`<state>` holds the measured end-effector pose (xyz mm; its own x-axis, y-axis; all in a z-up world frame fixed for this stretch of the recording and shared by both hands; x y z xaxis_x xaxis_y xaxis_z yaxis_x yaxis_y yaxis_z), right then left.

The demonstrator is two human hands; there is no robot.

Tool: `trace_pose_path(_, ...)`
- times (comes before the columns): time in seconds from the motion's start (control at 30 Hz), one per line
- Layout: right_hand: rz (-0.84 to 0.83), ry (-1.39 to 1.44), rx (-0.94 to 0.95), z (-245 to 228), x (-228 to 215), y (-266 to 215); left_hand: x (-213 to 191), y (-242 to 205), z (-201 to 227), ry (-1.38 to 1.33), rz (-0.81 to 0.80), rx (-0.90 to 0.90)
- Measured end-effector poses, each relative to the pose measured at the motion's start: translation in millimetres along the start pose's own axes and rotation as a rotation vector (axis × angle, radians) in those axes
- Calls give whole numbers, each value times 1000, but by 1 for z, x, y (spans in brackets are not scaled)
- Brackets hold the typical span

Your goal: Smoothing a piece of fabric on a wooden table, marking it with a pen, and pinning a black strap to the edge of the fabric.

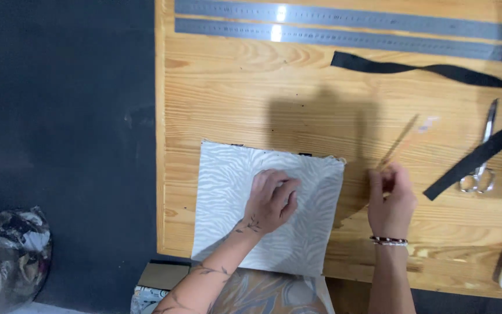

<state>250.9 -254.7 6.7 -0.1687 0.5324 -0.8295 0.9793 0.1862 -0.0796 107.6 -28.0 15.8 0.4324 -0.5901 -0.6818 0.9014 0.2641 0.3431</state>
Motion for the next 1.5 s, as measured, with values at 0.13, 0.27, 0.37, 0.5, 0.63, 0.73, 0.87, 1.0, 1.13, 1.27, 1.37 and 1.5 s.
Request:
trace_pose_path(0.13,67,-193,-95,21,6,-4,5,-6,-2,126,-21,12)
trace_pose_path(0.27,32,-86,-74,-10,-14,-1,9,-4,1,114,-46,-42)
trace_pose_path(0.37,30,-112,-196,-9,8,2,-2,4,13,100,-169,-124)
trace_pose_path(0.5,-73,-197,-454,-31,77,-10,-2,-4,16,56,-331,-236)
trace_pose_path(0.63,-11,-170,-733,-87,75,-21,-16,-10,26,32,-335,-266)
trace_pose_path(0.73,-237,-289,-529,-87,92,-15,-23,-24,30,21,-358,-312)
trace_pose_path(0.87,-433,-178,-433,-113,130,8,-32,-29,18,21,-397,-475)
trace_pose_path(1.0,-526,-264,-660,-144,200,24,-63,-15,30,116,-399,-584)
trace_pose_path(1.13,-558,-382,-946,-175,206,32,-62,-22,23,141,-490,-629)
trace_pose_path(1.27,-741,-574,-1099,-192,209,32,-51,-30,13,208,-603,-652)
trace_pose_path(1.37,-775,-731,-1211,-198,218,34,-48,-34,8,222,-652,-671)
trace_pose_path(1.5,-779,-873,-1336,-197,227,34,-48,-34,4,177,-660,-712)
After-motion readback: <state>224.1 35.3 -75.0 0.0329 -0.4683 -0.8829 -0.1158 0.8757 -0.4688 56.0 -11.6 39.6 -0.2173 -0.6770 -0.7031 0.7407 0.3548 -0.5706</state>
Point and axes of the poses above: each hand's wrist, its own y-axis towards the middle knuckle, its own x-axis out of the palm, z = x × y, the point moved 8 cm from there along y, towards the middle knuckle, and after that the axes turned 4 degrees about -y, right-handed, at the moved point
